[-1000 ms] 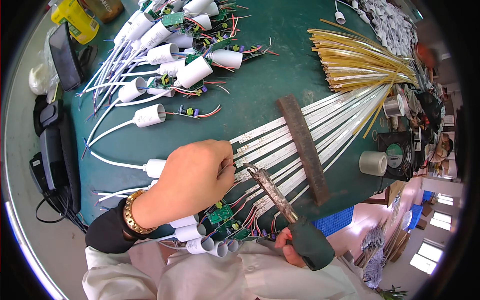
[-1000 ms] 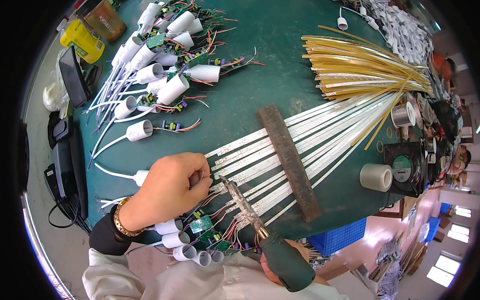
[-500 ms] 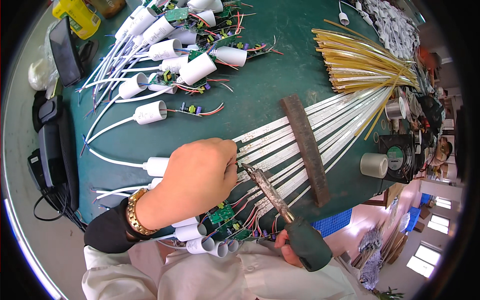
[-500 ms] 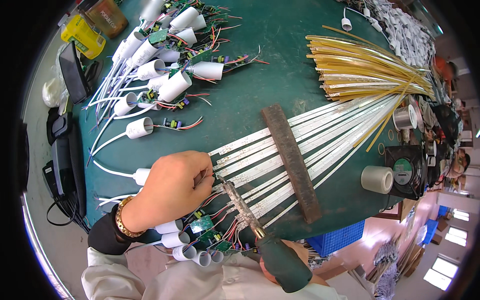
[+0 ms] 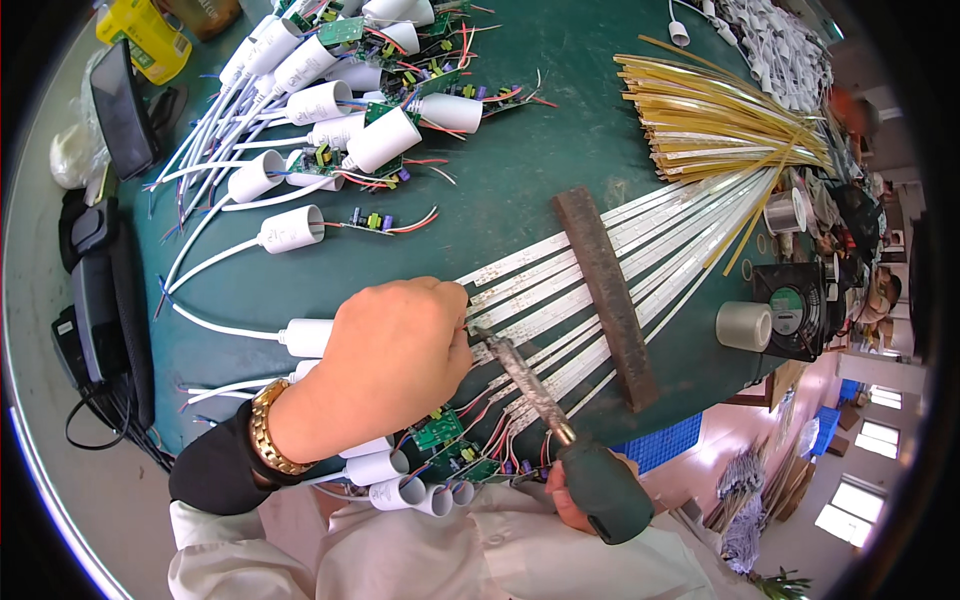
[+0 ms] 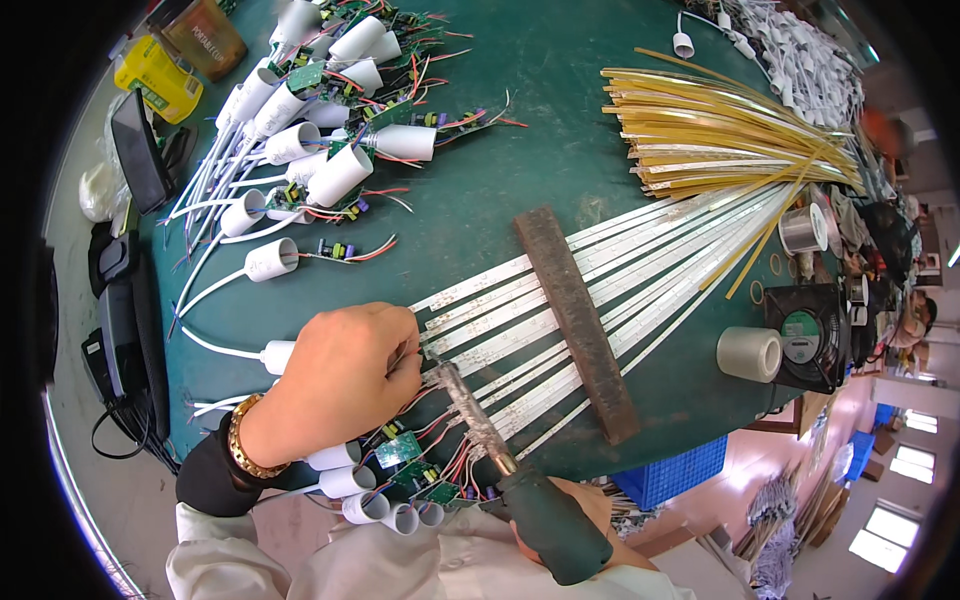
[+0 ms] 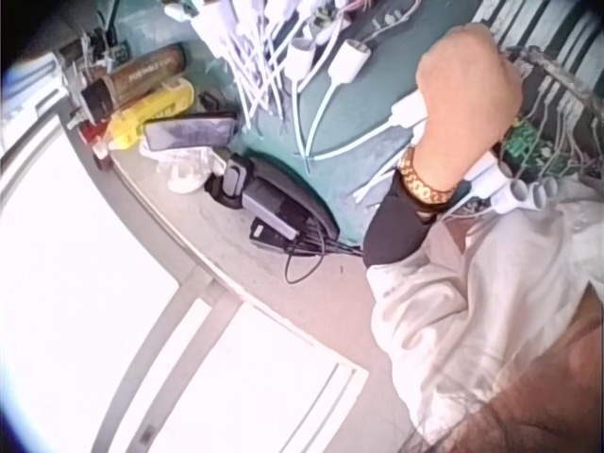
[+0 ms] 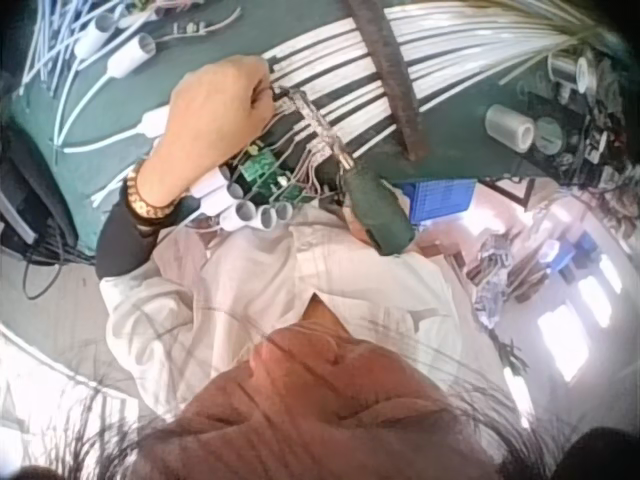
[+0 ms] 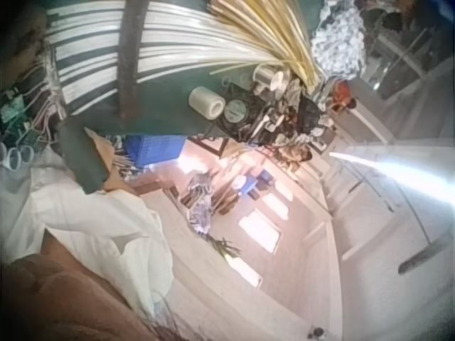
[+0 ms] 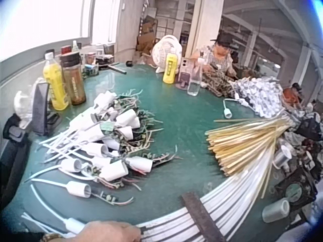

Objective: The person feeds solder wire into a soldering gun and solders wires from electronic components onto LED strips on the workbench.

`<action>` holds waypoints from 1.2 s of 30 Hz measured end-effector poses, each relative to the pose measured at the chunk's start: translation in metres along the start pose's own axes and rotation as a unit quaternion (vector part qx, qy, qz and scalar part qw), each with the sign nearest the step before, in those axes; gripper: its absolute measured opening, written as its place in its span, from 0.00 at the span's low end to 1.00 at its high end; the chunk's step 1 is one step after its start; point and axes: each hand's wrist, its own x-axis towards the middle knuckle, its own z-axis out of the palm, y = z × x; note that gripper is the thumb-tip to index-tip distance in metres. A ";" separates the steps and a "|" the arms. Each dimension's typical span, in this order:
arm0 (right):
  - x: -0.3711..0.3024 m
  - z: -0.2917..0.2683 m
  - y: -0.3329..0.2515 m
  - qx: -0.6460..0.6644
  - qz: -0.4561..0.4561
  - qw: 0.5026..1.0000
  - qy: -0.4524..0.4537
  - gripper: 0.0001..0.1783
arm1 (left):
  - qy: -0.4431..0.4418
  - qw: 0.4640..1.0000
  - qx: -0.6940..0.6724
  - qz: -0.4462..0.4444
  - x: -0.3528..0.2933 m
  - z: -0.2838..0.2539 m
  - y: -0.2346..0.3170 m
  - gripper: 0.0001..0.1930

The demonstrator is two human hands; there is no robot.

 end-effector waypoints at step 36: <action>-0.012 0.008 0.010 0.139 0.125 0.982 -0.007 0.14 | -0.080 0.996 0.008 -0.046 0.009 -0.012 0.008 0.04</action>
